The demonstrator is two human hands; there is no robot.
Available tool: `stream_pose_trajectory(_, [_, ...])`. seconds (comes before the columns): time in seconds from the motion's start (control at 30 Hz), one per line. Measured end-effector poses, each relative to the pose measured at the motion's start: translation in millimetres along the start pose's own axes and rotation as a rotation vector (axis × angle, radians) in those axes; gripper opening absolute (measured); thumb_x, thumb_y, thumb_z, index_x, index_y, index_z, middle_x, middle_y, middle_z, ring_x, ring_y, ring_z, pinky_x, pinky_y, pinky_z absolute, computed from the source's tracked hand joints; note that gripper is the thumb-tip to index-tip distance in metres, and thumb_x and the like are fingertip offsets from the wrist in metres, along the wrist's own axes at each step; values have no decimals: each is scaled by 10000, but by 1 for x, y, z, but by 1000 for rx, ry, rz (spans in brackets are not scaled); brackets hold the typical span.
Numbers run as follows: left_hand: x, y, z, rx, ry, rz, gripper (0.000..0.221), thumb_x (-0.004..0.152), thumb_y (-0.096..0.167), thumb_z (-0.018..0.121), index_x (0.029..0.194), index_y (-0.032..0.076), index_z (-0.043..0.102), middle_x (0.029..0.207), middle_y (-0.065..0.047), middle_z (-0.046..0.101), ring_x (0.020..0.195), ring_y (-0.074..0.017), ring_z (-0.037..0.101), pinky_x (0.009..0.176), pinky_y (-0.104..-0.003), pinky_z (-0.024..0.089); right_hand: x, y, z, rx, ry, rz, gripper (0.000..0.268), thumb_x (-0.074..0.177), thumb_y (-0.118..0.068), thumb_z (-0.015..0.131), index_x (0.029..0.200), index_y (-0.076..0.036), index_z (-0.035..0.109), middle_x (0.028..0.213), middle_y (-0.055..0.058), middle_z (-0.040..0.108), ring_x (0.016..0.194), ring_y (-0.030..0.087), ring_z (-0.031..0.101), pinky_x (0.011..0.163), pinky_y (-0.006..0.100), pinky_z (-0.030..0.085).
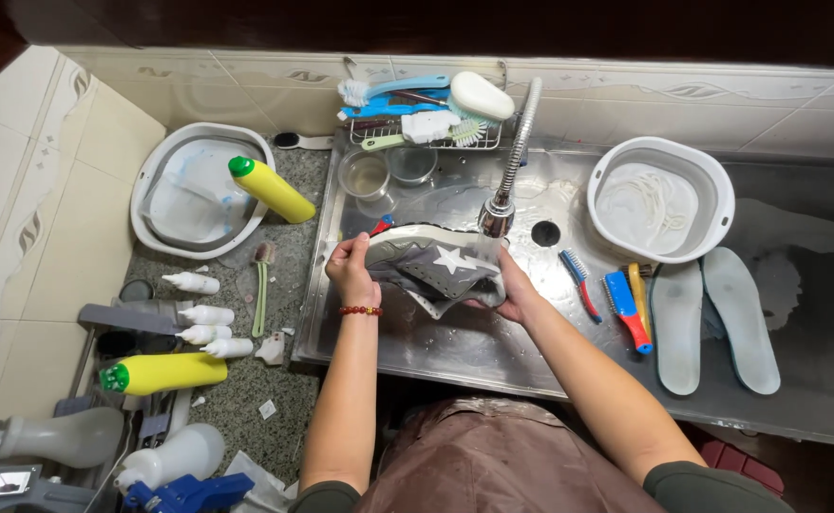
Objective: Thoroughly rinse and clean a grey and white sneaker using water under a flexible faucet at a service station.
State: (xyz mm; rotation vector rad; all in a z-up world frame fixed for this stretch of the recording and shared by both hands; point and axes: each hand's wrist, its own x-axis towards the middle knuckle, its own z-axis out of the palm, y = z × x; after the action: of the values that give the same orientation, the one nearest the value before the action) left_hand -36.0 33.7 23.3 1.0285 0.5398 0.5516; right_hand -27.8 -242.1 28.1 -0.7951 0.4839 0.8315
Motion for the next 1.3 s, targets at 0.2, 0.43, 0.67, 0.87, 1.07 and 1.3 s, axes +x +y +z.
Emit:
stream_pose_trajectory(0.2, [-41, 41, 39, 165, -36, 144, 117, 872, 56, 799, 876, -27, 718, 859, -48, 724, 785, -95, 634, 772, -238, 515, 27, 5, -14, -114, 85, -15, 580, 1014, -597, 381, 1299, -136, 589, 1086, 144, 696, 804, 302, 698, 563, 426, 595])
stream_pose_trajectory(0.43, [-74, 75, 56, 414, -118, 224, 131, 877, 56, 809, 920, -35, 725, 864, -59, 717, 786, -94, 620, 748, -246, 511, 39, 10, -33, -54, -17, -106, 537, 1016, -549, 492, 1306, -108, 593, 1103, 137, 704, 839, 286, 703, 624, 426, 613])
stream_pose_trajectory(0.67, [-74, 83, 42, 67, -755, 131, 761, 829, 178, 831, 1470, 31, 447, 1439, -95, 561, 1354, -190, 500, 1190, -332, 339, 9, -7, -23, -173, 50, 225, 583, 1014, -579, 420, 1222, -71, 613, 848, 109, 708, 537, 211, 677, 411, 266, 541])
stream_pose_trajectory(0.87, [-69, -62, -18, 217, -889, -353, 843, 753, 192, 844, 1467, 16, 431, 1403, -86, 555, 1317, -231, 504, 1140, -379, 360, -4, 6, -23, -339, 19, 440, 522, 1028, -437, 375, 1172, -30, 668, 808, 175, 743, 439, 136, 630, 314, 188, 423])
stream_pose_trajectory(1.07, [-83, -101, -4, 258, -783, -388, 574, 850, 193, 858, 1301, -92, 646, 1279, -214, 668, 1136, -277, 646, 1011, -361, 514, -7, 20, -47, -660, 71, 267, 524, 1001, -493, 440, 981, -27, 678, 658, 147, 708, 338, 124, 502, 281, 227, 343])
stream_pose_trajectory(1.3, [-90, -35, 32, 820, -526, 39, 925, 617, 303, 978, 1344, -50, 528, 1274, -156, 581, 1144, -274, 620, 983, -361, 498, 10, -68, -49, -1292, 536, -858, 413, 921, -252, 683, 1307, -105, 664, 1254, 154, 705, 1057, 322, 699, 932, 392, 532])
